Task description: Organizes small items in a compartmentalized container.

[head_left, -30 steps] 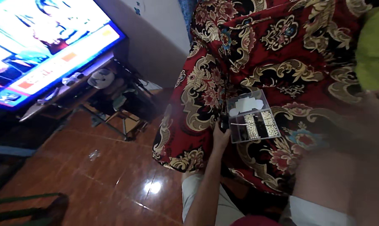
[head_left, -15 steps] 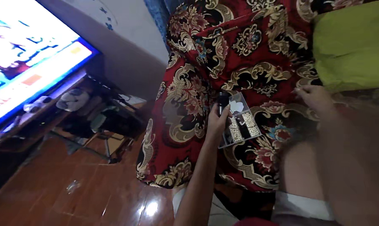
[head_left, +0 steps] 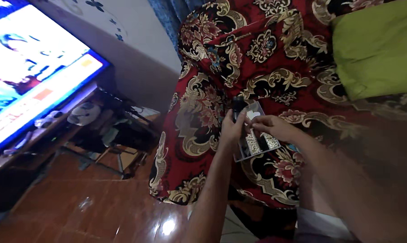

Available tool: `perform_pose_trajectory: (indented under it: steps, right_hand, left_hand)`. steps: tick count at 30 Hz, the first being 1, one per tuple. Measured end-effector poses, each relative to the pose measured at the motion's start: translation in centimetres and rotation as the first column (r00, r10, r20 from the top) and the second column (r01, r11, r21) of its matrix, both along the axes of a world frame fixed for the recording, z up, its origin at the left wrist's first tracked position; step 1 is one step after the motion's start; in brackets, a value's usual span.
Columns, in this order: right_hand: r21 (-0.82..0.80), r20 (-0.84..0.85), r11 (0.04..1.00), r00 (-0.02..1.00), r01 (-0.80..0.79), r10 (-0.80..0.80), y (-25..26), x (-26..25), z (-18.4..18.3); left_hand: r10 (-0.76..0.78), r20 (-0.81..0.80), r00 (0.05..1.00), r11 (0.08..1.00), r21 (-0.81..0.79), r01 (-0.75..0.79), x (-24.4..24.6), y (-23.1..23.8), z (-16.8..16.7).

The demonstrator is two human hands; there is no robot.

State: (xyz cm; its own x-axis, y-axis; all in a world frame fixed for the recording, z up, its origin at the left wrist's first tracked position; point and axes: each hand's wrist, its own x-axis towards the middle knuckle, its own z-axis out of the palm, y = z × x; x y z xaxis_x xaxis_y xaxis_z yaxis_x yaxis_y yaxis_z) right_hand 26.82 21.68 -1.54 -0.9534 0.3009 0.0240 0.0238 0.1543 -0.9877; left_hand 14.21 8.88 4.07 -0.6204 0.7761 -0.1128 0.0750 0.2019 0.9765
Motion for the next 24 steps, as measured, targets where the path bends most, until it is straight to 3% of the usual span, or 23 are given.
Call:
perform_pose_trajectory:
  steps: [4,7,10,13,16,18,19,21,22,24]
  right_hand:
    - [0.180,-0.021,0.981,0.998,0.068,-0.066,2.5,0.9,-1.0]
    - [0.226,-0.010,0.956,0.982,0.187,-0.190,5.0,1.2,-2.1]
    - [0.266,0.022,0.926,0.959,0.266,-0.282,7.0,-0.1,-3.6]
    - [0.260,0.061,0.931,0.958,0.257,-0.281,7.1,-1.6,-4.7]
    - [0.253,0.095,0.950,0.972,0.186,-0.215,5.5,-2.1,-4.4]
    - [0.265,0.109,0.957,0.983,0.115,-0.148,4.7,-2.3,-4.5]
    - [0.274,0.116,0.959,0.987,0.077,-0.112,4.2,-2.4,-4.5]
    - [0.283,0.130,0.959,0.991,-0.001,-0.037,3.2,-2.6,-4.0]
    - [0.281,0.121,0.959,0.993,-0.029,-0.006,2.8,-2.7,-3.7]
    - [0.275,0.077,0.960,0.997,-0.044,0.024,2.1,-2.9,-3.5]
  left_hand:
    - [0.274,0.016,0.962,0.961,0.018,-0.275,-3.8,-2.5,0.0]
    - [0.363,-0.308,0.879,0.912,-0.074,-0.403,-6.5,-5.0,-2.9]
    - [0.116,-0.571,0.813,0.828,-0.396,-0.397,-6.5,-6.6,-6.6]
    - [-0.071,-0.515,0.854,0.712,-0.626,-0.318,-5.2,-7.0,-10.5]
    - [-0.165,-0.421,0.892,0.580,-0.773,-0.257,-4.4,-6.9,-12.2]
    - [-0.275,-0.485,0.830,0.522,-0.801,-0.295,-3.8,-6.4,-11.5]
    - [-0.313,-0.569,0.760,0.564,-0.756,-0.334,-3.4,-6.1,-10.8]
    - [-0.256,-0.743,0.618,0.790,-0.529,-0.309,-2.5,-5.3,-9.3]
    - [-0.210,-0.744,0.634,0.880,-0.427,-0.209,-2.0,-4.6,-8.5]
    - [-0.219,-0.561,0.798,0.947,-0.319,0.036,-1.1,-2.8,-7.3]
